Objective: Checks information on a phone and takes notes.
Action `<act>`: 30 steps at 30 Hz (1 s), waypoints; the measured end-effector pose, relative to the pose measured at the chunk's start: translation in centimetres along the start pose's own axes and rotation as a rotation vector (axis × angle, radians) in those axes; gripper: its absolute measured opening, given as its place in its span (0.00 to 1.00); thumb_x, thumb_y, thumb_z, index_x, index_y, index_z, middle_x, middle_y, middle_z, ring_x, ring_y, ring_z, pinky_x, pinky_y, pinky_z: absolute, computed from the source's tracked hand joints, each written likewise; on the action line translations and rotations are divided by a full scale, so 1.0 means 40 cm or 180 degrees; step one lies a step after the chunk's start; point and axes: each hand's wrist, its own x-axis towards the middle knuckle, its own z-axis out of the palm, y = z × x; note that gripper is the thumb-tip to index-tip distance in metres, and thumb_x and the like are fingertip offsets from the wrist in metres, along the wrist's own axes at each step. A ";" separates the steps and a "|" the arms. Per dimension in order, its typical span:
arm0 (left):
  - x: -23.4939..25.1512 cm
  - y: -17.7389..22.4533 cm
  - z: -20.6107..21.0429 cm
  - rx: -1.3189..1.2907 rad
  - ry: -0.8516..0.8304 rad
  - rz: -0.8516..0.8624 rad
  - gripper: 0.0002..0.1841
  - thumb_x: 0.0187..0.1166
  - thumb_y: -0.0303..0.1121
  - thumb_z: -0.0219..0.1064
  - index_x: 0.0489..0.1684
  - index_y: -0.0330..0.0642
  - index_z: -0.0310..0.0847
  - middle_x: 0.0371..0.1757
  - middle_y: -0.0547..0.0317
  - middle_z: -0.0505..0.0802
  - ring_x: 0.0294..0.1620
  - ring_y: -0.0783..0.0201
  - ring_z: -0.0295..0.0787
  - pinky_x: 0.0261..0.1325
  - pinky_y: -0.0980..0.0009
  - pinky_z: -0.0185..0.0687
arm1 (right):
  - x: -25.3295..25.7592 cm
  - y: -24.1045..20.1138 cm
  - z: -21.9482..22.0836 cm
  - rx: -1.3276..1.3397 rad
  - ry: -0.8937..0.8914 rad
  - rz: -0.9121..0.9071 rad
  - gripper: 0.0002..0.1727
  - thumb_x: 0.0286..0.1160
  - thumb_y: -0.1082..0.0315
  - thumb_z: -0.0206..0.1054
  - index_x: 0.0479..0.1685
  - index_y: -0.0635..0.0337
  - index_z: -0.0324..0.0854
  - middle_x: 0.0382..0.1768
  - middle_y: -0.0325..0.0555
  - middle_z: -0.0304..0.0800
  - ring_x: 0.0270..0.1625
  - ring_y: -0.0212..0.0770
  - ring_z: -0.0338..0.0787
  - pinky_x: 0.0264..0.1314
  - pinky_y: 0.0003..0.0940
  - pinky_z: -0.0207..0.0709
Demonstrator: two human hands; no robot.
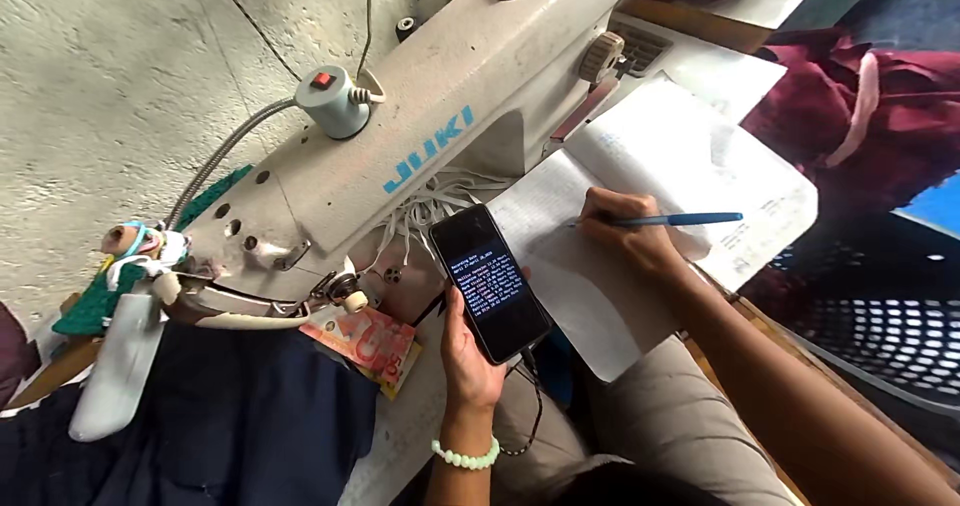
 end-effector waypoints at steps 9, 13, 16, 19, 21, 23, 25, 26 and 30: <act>0.001 -0.003 -0.003 0.0051 0.0028 0.0041 0.26 0.93 0.50 0.36 0.79 0.47 0.64 0.68 0.40 0.88 0.68 0.44 0.88 0.64 0.49 0.88 | -0.001 0.006 -0.006 0.0115 0.0056 0.0148 0.08 0.63 0.73 0.63 0.19 0.56 0.78 0.15 0.30 0.73 0.17 0.20 0.69 0.19 0.17 0.58; 0.002 -0.001 0.000 0.0024 0.0001 0.0044 0.26 0.94 0.50 0.36 0.78 0.46 0.66 0.67 0.39 0.88 0.67 0.43 0.88 0.64 0.48 0.88 | 0.001 -0.001 -0.002 0.0038 0.0110 0.0154 0.08 0.63 0.75 0.63 0.19 0.57 0.79 0.15 0.31 0.74 0.18 0.20 0.69 0.20 0.17 0.59; 0.000 0.002 0.004 0.0017 0.0031 0.0052 0.25 0.94 0.49 0.36 0.75 0.45 0.69 0.66 0.40 0.89 0.67 0.44 0.89 0.64 0.49 0.88 | 0.003 0.001 0.002 -0.0044 0.0109 0.0043 0.08 0.61 0.75 0.63 0.17 0.58 0.77 0.14 0.32 0.72 0.17 0.21 0.68 0.20 0.18 0.57; -0.002 0.003 0.004 0.0000 0.0023 0.0023 0.26 0.94 0.50 0.37 0.74 0.45 0.70 0.66 0.40 0.89 0.67 0.44 0.89 0.64 0.49 0.88 | 0.002 -0.002 0.000 0.0009 0.0096 0.0077 0.08 0.60 0.75 0.63 0.16 0.58 0.77 0.14 0.31 0.72 0.17 0.20 0.68 0.19 0.17 0.57; -0.003 0.001 0.003 0.0007 0.0018 0.0035 0.26 0.93 0.51 0.38 0.75 0.45 0.69 0.67 0.39 0.89 0.68 0.44 0.88 0.64 0.49 0.88 | -0.001 -0.001 -0.003 0.0046 0.0145 0.0100 0.08 0.62 0.75 0.63 0.18 0.58 0.78 0.15 0.32 0.73 0.18 0.21 0.69 0.20 0.17 0.58; -0.002 0.001 -0.001 0.0026 -0.0016 0.0038 0.26 0.93 0.50 0.37 0.77 0.46 0.68 0.68 0.39 0.88 0.68 0.43 0.88 0.64 0.49 0.88 | -0.001 0.002 -0.003 0.0082 0.0180 0.0081 0.07 0.63 0.75 0.63 0.20 0.59 0.78 0.17 0.33 0.74 0.20 0.21 0.70 0.22 0.16 0.61; -0.001 0.001 -0.003 0.0039 -0.0015 0.0045 0.26 0.93 0.50 0.37 0.78 0.46 0.67 0.68 0.39 0.88 0.68 0.43 0.88 0.64 0.48 0.88 | 0.003 0.001 0.003 -0.0021 0.0209 0.0036 0.07 0.62 0.75 0.63 0.19 0.60 0.78 0.16 0.33 0.73 0.19 0.21 0.69 0.21 0.18 0.59; 0.000 0.000 -0.005 0.0029 -0.0015 0.0045 0.26 0.93 0.50 0.37 0.78 0.46 0.66 0.68 0.39 0.87 0.68 0.43 0.88 0.64 0.48 0.87 | 0.003 0.000 0.004 -0.0077 0.0201 0.0024 0.07 0.61 0.75 0.63 0.18 0.59 0.77 0.15 0.33 0.73 0.19 0.21 0.69 0.21 0.18 0.59; 0.000 0.001 -0.008 -0.0001 -0.0027 0.0038 0.26 0.93 0.51 0.38 0.79 0.46 0.65 0.69 0.38 0.87 0.69 0.42 0.87 0.65 0.47 0.87 | 0.000 -0.003 0.003 -0.0073 0.0224 0.0020 0.08 0.60 0.74 0.62 0.16 0.57 0.75 0.14 0.32 0.70 0.17 0.21 0.67 0.19 0.18 0.56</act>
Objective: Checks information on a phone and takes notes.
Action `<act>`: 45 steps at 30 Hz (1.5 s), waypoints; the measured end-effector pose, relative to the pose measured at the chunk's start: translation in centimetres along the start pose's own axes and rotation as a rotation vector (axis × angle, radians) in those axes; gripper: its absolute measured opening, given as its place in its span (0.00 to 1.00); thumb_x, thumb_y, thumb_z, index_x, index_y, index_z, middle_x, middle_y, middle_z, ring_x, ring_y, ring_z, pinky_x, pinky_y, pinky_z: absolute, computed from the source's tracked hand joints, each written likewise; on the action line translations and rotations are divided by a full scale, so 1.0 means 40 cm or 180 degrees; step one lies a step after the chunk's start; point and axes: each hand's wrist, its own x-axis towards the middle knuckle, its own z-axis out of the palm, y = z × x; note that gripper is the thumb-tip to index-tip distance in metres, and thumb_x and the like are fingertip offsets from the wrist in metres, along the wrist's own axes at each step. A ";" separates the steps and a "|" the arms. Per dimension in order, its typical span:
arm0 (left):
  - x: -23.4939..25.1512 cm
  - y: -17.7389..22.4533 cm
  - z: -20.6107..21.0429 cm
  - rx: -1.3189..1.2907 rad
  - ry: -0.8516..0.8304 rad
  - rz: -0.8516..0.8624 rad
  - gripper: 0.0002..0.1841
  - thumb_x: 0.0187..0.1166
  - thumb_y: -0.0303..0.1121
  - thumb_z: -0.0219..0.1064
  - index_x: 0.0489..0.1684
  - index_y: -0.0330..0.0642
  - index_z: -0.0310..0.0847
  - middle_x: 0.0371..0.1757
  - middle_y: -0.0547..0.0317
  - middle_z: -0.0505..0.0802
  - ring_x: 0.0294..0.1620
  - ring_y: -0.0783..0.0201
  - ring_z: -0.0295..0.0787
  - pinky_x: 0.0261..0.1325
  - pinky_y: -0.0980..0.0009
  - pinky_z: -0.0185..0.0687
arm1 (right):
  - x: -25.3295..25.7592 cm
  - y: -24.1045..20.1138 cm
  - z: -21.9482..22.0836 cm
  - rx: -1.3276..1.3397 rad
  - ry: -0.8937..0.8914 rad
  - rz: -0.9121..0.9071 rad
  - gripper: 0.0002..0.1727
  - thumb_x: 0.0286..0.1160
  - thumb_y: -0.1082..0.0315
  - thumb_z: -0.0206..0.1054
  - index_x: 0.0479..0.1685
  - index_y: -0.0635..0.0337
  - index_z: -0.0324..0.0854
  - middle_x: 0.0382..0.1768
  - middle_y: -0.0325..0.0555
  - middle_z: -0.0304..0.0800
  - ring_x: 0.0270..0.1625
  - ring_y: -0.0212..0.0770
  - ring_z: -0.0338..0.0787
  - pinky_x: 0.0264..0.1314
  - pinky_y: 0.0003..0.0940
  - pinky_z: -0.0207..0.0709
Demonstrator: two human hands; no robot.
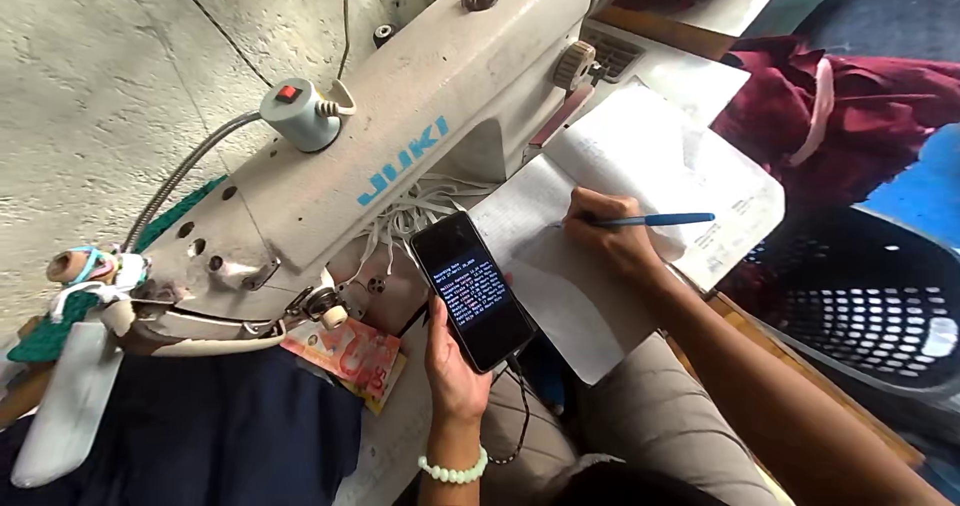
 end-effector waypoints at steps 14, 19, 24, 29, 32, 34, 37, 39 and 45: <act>0.000 0.000 0.004 0.0020 -0.0039 -0.0064 0.27 0.93 0.51 0.36 0.75 0.43 0.69 0.67 0.39 0.88 0.68 0.44 0.88 0.66 0.49 0.87 | 0.007 -0.004 -0.014 0.0255 -0.0100 0.0398 0.05 0.70 0.73 0.63 0.27 0.59 0.79 0.20 0.35 0.75 0.20 0.25 0.71 0.22 0.20 0.63; 0.003 0.000 0.011 0.0086 -0.0006 -0.0027 0.28 0.94 0.50 0.33 0.74 0.43 0.70 0.64 0.41 0.90 0.65 0.47 0.90 0.64 0.50 0.88 | -0.002 -0.040 -0.019 0.1019 0.0098 0.0745 0.13 0.89 0.65 0.53 0.56 0.57 0.82 0.36 0.34 0.94 0.26 0.22 0.84 0.27 0.17 0.77; 0.001 0.004 0.012 0.0294 -0.0032 -0.0053 0.29 0.94 0.50 0.29 0.77 0.44 0.66 0.65 0.41 0.90 0.66 0.47 0.89 0.64 0.51 0.88 | -0.116 -0.094 0.018 0.0146 0.0147 0.0286 0.18 0.88 0.60 0.56 0.50 0.62 0.90 0.44 0.41 0.96 0.42 0.28 0.91 0.46 0.26 0.85; 0.003 0.003 0.013 0.0408 0.0016 -0.0054 0.29 0.94 0.50 0.29 0.79 0.44 0.64 0.66 0.42 0.89 0.68 0.47 0.88 0.66 0.50 0.86 | -0.198 -0.133 0.044 -0.0276 0.0013 -0.0665 0.15 0.85 0.59 0.62 0.52 0.55 0.91 0.52 0.44 0.96 0.58 0.35 0.88 0.64 0.26 0.77; 0.003 0.002 0.013 0.0412 0.0043 -0.0051 0.29 0.94 0.51 0.29 0.79 0.44 0.64 0.66 0.42 0.89 0.67 0.47 0.89 0.65 0.49 0.87 | -0.218 -0.151 0.053 -0.0279 -0.0164 -0.0917 0.13 0.86 0.59 0.62 0.56 0.52 0.90 0.55 0.45 0.95 0.60 0.40 0.86 0.66 0.31 0.75; 0.003 0.002 0.012 0.0364 -0.0024 -0.0077 0.30 0.94 0.51 0.28 0.76 0.44 0.66 0.64 0.42 0.90 0.65 0.47 0.89 0.64 0.50 0.87 | -0.221 -0.158 0.059 -0.0304 -0.0205 -0.1015 0.13 0.86 0.59 0.61 0.56 0.50 0.89 0.56 0.45 0.94 0.60 0.42 0.86 0.64 0.34 0.74; 0.002 0.003 0.013 0.0329 -0.0057 -0.0122 0.30 0.94 0.50 0.29 0.75 0.42 0.68 0.63 0.41 0.90 0.64 0.47 0.90 0.63 0.51 0.88 | -0.223 -0.162 0.068 -0.0344 -0.0213 -0.1129 0.13 0.87 0.59 0.60 0.58 0.49 0.88 0.56 0.45 0.94 0.59 0.43 0.85 0.62 0.34 0.73; 0.001 0.003 0.014 0.0316 -0.0061 -0.0146 0.30 0.94 0.51 0.28 0.76 0.43 0.68 0.64 0.42 0.90 0.64 0.47 0.90 0.63 0.51 0.88 | -0.223 -0.167 0.067 -0.0388 -0.0250 -0.1185 0.14 0.88 0.60 0.59 0.59 0.49 0.87 0.57 0.45 0.94 0.59 0.43 0.85 0.61 0.35 0.73; 0.003 0.004 0.021 0.0291 -0.0004 -0.0153 0.30 0.94 0.50 0.28 0.73 0.42 0.70 0.61 0.43 0.91 0.63 0.49 0.91 0.63 0.52 0.88 | -0.220 -0.161 0.051 -0.0534 -0.0011 -0.1184 0.14 0.91 0.61 0.56 0.60 0.51 0.86 0.52 0.45 0.95 0.56 0.43 0.87 0.60 0.34 0.74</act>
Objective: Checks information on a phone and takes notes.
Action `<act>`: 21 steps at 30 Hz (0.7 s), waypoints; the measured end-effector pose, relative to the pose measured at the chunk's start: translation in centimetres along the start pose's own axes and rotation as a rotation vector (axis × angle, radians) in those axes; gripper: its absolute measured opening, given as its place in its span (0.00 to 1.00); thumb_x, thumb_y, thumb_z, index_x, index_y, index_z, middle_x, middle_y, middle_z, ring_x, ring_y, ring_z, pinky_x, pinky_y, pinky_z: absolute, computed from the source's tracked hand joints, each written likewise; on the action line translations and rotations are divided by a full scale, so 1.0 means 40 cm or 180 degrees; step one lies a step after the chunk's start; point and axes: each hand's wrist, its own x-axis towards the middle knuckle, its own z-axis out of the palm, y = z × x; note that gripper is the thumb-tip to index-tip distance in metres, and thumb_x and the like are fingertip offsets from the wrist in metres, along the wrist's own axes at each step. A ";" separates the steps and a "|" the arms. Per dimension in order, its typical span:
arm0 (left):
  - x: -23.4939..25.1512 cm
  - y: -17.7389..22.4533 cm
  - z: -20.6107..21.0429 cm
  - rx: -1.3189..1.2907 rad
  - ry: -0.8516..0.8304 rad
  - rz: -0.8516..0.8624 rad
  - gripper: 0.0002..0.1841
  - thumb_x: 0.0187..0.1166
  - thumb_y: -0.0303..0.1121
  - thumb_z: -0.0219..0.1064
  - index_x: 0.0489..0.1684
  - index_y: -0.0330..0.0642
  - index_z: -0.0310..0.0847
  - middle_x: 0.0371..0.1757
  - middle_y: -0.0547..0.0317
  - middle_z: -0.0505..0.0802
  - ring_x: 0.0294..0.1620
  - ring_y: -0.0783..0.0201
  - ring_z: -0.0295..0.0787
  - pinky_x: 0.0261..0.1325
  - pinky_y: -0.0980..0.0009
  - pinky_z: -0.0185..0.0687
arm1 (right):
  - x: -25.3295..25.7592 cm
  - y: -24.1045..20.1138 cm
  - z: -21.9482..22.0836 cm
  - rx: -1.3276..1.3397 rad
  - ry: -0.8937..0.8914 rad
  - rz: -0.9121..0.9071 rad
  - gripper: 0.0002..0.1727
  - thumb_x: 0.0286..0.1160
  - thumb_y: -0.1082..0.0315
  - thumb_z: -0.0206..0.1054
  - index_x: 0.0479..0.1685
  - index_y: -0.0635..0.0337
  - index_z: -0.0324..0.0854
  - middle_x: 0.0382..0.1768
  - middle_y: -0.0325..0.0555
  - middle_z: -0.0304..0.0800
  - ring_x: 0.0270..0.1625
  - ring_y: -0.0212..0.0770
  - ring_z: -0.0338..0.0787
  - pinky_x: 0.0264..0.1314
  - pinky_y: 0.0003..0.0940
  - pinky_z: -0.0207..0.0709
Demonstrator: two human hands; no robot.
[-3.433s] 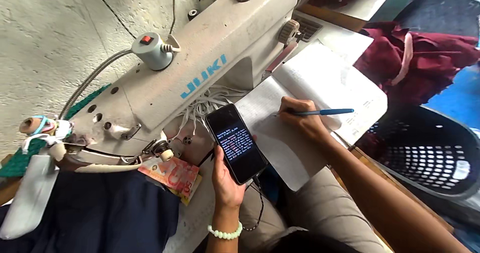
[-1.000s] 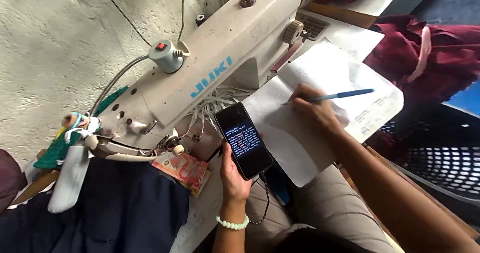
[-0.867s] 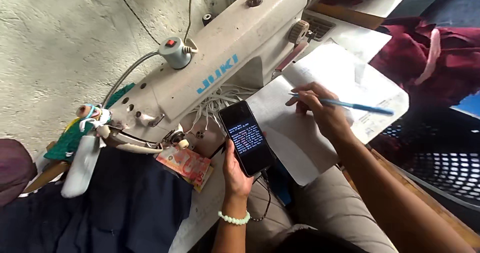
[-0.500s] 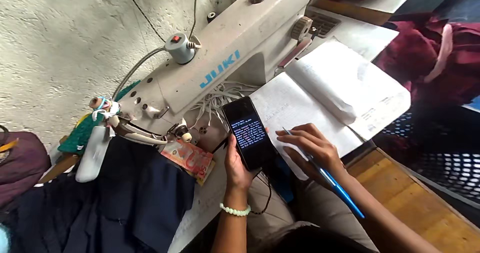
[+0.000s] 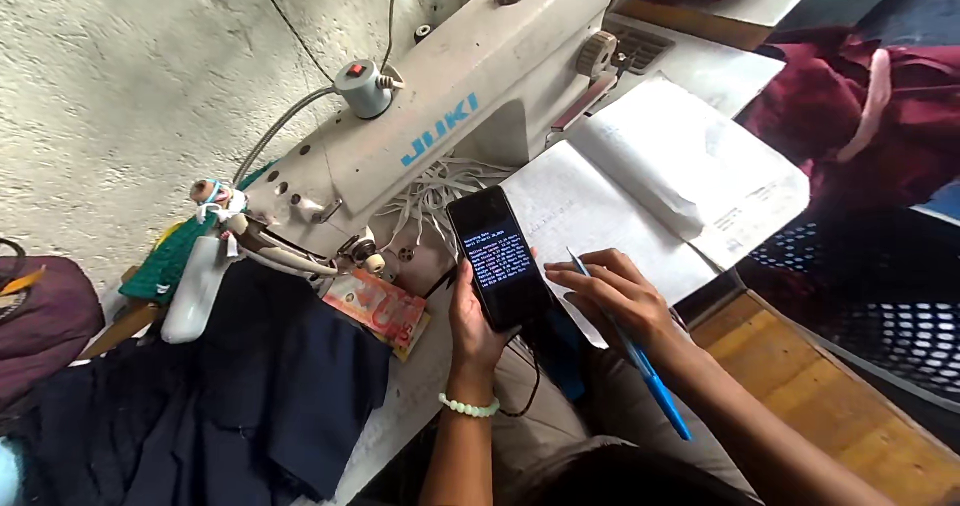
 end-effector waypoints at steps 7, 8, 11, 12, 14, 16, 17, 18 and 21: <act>0.002 0.003 0.001 0.0066 0.0049 -0.0037 0.30 0.94 0.49 0.27 0.72 0.40 0.70 0.61 0.41 0.90 0.61 0.48 0.91 0.61 0.52 0.89 | 0.000 -0.024 0.004 0.0210 -0.0406 -0.0271 0.15 0.91 0.60 0.56 0.62 0.52 0.86 0.55 0.44 0.95 0.61 0.46 0.85 0.64 0.37 0.71; 0.001 0.003 0.003 0.0082 0.0069 -0.0042 0.30 0.94 0.49 0.27 0.71 0.40 0.70 0.59 0.41 0.91 0.60 0.49 0.92 0.59 0.54 0.90 | 0.010 -0.024 0.013 0.0187 -0.0384 -0.0319 0.15 0.90 0.60 0.57 0.62 0.52 0.86 0.55 0.44 0.95 0.60 0.46 0.86 0.64 0.38 0.72; -0.005 0.006 0.014 0.0221 0.0212 0.0004 0.31 0.95 0.49 0.27 0.68 0.39 0.72 0.54 0.44 0.93 0.55 0.53 0.94 0.57 0.57 0.91 | 0.041 -0.020 0.025 0.0115 -0.0167 -0.0433 0.15 0.89 0.60 0.58 0.62 0.52 0.86 0.55 0.44 0.95 0.60 0.45 0.86 0.65 0.36 0.72; -0.006 0.006 0.017 0.0228 0.0275 0.0007 0.30 0.95 0.49 0.27 0.67 0.39 0.73 0.52 0.44 0.93 0.54 0.53 0.95 0.55 0.57 0.92 | 0.046 -0.021 0.021 0.0112 -0.0091 -0.0460 0.14 0.89 0.61 0.58 0.61 0.52 0.86 0.54 0.44 0.95 0.59 0.44 0.85 0.64 0.35 0.72; -0.003 0.007 0.012 0.0137 0.0275 -0.0051 0.31 0.95 0.49 0.27 0.70 0.39 0.72 0.56 0.41 0.92 0.56 0.50 0.93 0.56 0.55 0.91 | 0.036 -0.022 0.007 0.0129 -0.0054 -0.0514 0.14 0.88 0.62 0.58 0.61 0.52 0.85 0.51 0.44 0.95 0.59 0.44 0.85 0.65 0.35 0.71; 0.004 0.008 0.007 0.0018 0.0239 -0.0094 0.31 0.95 0.50 0.27 0.71 0.40 0.71 0.59 0.40 0.91 0.59 0.47 0.93 0.57 0.53 0.90 | 0.004 -0.022 -0.004 0.0185 -0.0192 -0.0557 0.14 0.88 0.62 0.58 0.61 0.52 0.85 0.49 0.44 0.95 0.59 0.46 0.85 0.66 0.38 0.70; 0.006 0.008 0.009 -0.0018 0.0278 -0.0103 0.31 0.95 0.51 0.27 0.71 0.40 0.71 0.59 0.40 0.91 0.59 0.46 0.92 0.58 0.53 0.90 | -0.015 -0.022 -0.006 0.0196 -0.0291 -0.0556 0.14 0.88 0.62 0.58 0.61 0.52 0.86 0.49 0.43 0.95 0.60 0.46 0.85 0.67 0.39 0.69; 0.007 0.007 0.008 -0.0050 0.0281 -0.0103 0.31 0.95 0.51 0.27 0.71 0.40 0.72 0.59 0.40 0.91 0.60 0.46 0.92 0.59 0.52 0.90 | -0.032 -0.021 -0.003 0.0193 -0.0376 -0.0548 0.14 0.88 0.62 0.58 0.60 0.51 0.86 0.49 0.43 0.96 0.61 0.46 0.85 0.68 0.40 0.69; 0.006 0.005 0.000 -0.0073 0.0166 -0.0135 0.31 0.94 0.51 0.27 0.71 0.43 0.72 0.61 0.41 0.90 0.62 0.48 0.91 0.60 0.52 0.88 | -0.052 -0.015 0.015 0.0045 -0.0531 -0.0405 0.13 0.89 0.62 0.59 0.60 0.49 0.87 0.57 0.42 0.95 0.67 0.48 0.85 0.69 0.41 0.70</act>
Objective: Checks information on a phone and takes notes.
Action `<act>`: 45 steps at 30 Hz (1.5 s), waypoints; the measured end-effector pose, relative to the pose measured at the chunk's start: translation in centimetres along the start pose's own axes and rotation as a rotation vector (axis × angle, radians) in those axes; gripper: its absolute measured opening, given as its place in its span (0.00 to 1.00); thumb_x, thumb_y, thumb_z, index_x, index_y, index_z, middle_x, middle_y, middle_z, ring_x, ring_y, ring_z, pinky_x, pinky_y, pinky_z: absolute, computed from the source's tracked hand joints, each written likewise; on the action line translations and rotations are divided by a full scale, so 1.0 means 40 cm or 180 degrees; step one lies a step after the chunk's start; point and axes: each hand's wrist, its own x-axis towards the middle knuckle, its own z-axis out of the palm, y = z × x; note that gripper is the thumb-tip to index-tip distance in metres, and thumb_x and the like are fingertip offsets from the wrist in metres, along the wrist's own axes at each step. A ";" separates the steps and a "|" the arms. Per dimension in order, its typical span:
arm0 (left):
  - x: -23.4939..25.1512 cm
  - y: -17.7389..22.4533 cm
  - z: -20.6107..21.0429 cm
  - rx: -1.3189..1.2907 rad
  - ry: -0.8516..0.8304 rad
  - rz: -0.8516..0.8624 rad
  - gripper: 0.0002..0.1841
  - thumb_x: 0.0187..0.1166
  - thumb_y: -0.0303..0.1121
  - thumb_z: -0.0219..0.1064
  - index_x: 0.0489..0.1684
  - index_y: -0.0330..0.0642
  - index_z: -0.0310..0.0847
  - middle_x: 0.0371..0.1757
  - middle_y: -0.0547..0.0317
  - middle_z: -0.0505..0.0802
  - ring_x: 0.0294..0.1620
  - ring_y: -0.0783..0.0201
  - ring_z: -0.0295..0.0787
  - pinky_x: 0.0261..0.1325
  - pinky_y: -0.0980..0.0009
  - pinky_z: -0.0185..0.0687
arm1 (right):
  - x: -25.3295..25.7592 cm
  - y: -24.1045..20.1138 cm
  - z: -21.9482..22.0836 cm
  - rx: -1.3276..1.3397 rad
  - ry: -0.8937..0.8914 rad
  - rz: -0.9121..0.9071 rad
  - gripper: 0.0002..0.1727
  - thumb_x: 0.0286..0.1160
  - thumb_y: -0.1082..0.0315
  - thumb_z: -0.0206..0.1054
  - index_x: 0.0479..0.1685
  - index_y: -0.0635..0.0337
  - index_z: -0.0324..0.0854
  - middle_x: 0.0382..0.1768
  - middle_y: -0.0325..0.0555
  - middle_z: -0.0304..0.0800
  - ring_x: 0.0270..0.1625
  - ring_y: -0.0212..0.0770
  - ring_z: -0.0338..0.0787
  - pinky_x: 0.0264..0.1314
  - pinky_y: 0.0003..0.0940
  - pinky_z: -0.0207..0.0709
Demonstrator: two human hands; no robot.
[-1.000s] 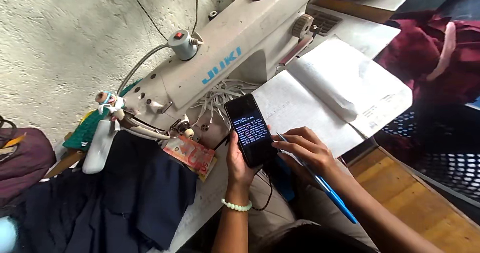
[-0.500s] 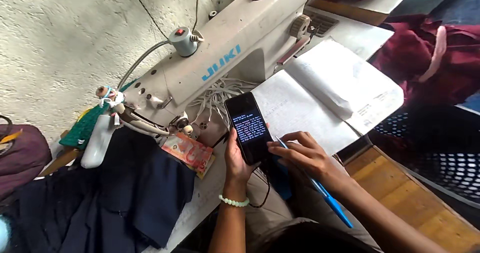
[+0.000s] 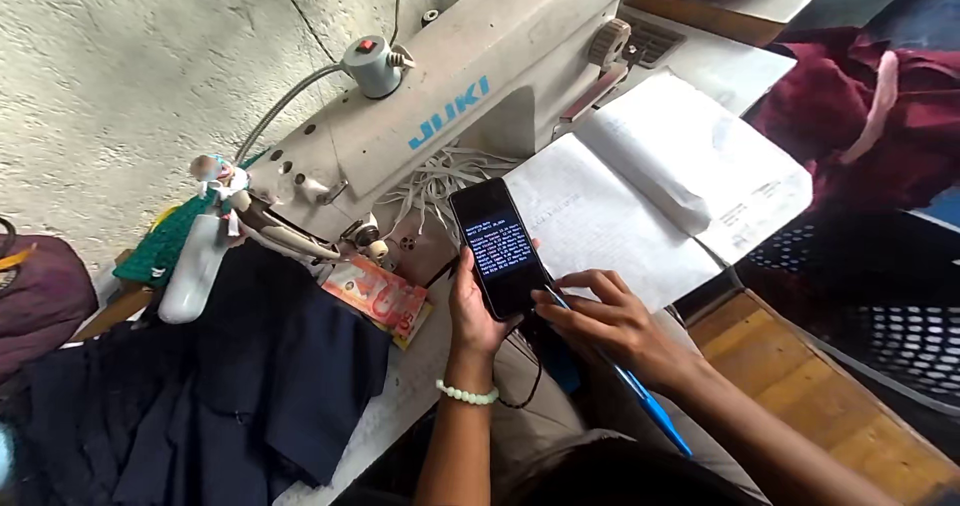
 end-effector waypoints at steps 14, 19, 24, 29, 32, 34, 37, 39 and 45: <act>0.000 0.000 0.002 0.0007 0.0007 0.0013 0.31 0.94 0.50 0.27 0.73 0.41 0.72 0.62 0.38 0.90 0.62 0.45 0.91 0.61 0.51 0.88 | -0.020 -0.017 0.002 -0.0069 0.0137 -0.0027 0.12 0.89 0.61 0.59 0.61 0.49 0.85 0.61 0.42 0.94 0.66 0.45 0.84 0.69 0.38 0.69; -0.003 0.001 0.004 0.0038 0.0020 0.0010 0.31 0.95 0.50 0.27 0.73 0.39 0.71 0.61 0.37 0.90 0.63 0.44 0.90 0.62 0.51 0.88 | -0.015 -0.014 0.009 -0.0104 0.0185 -0.0058 0.12 0.89 0.60 0.59 0.61 0.48 0.84 0.59 0.41 0.94 0.66 0.45 0.84 0.69 0.38 0.68; -0.005 0.003 0.009 0.0034 0.0037 -0.0059 0.32 0.94 0.51 0.26 0.72 0.40 0.71 0.62 0.39 0.90 0.64 0.45 0.90 0.62 0.51 0.88 | -0.011 -0.015 0.004 0.0004 0.0259 0.0065 0.13 0.89 0.58 0.59 0.61 0.49 0.83 0.59 0.43 0.93 0.64 0.44 0.84 0.69 0.36 0.68; -0.006 0.006 0.008 0.0103 0.0065 -0.0121 0.32 0.94 0.51 0.25 0.74 0.41 0.70 0.63 0.38 0.90 0.64 0.44 0.90 0.59 0.51 0.89 | 0.014 -0.005 -0.015 0.0112 0.0532 0.0242 0.13 0.90 0.58 0.57 0.62 0.50 0.82 0.60 0.44 0.92 0.63 0.42 0.85 0.68 0.32 0.72; -0.003 0.004 0.004 0.0012 -0.0026 -0.0152 0.33 0.94 0.52 0.25 0.72 0.42 0.72 0.60 0.39 0.91 0.61 0.45 0.91 0.58 0.51 0.90 | 0.027 0.010 -0.020 0.0153 0.0625 0.0321 0.13 0.90 0.59 0.56 0.60 0.51 0.83 0.55 0.43 0.94 0.61 0.41 0.85 0.68 0.30 0.72; -0.002 0.003 -0.001 -0.0060 -0.0125 -0.0153 0.33 0.93 0.52 0.25 0.72 0.42 0.71 0.62 0.38 0.90 0.62 0.44 0.91 0.60 0.51 0.89 | 0.032 0.014 -0.021 0.0218 0.0616 0.0351 0.13 0.90 0.61 0.56 0.59 0.52 0.84 0.52 0.42 0.94 0.60 0.40 0.85 0.66 0.30 0.71; -0.003 0.003 -0.001 -0.0058 -0.0138 -0.0144 0.32 0.94 0.52 0.26 0.72 0.43 0.71 0.62 0.39 0.90 0.63 0.45 0.90 0.60 0.51 0.89 | 0.035 0.014 -0.017 0.0274 0.0582 0.0341 0.13 0.90 0.62 0.56 0.59 0.52 0.84 0.50 0.43 0.94 0.58 0.40 0.85 0.65 0.30 0.71; -0.003 0.002 -0.001 -0.0027 -0.0092 -0.0122 0.31 0.94 0.52 0.27 0.72 0.43 0.72 0.61 0.39 0.90 0.63 0.45 0.91 0.60 0.51 0.89 | 0.037 0.015 -0.012 0.0297 0.0566 0.0344 0.13 0.90 0.62 0.56 0.59 0.52 0.84 0.51 0.42 0.95 0.58 0.40 0.85 0.65 0.29 0.71; -0.002 0.002 -0.002 -0.0113 -0.0136 -0.0162 0.32 0.94 0.52 0.26 0.70 0.43 0.73 0.59 0.41 0.91 0.60 0.48 0.92 0.59 0.53 0.90 | 0.069 0.018 -0.004 0.0300 0.0353 0.0269 0.14 0.88 0.64 0.57 0.60 0.52 0.86 0.47 0.41 0.95 0.59 0.41 0.84 0.67 0.33 0.69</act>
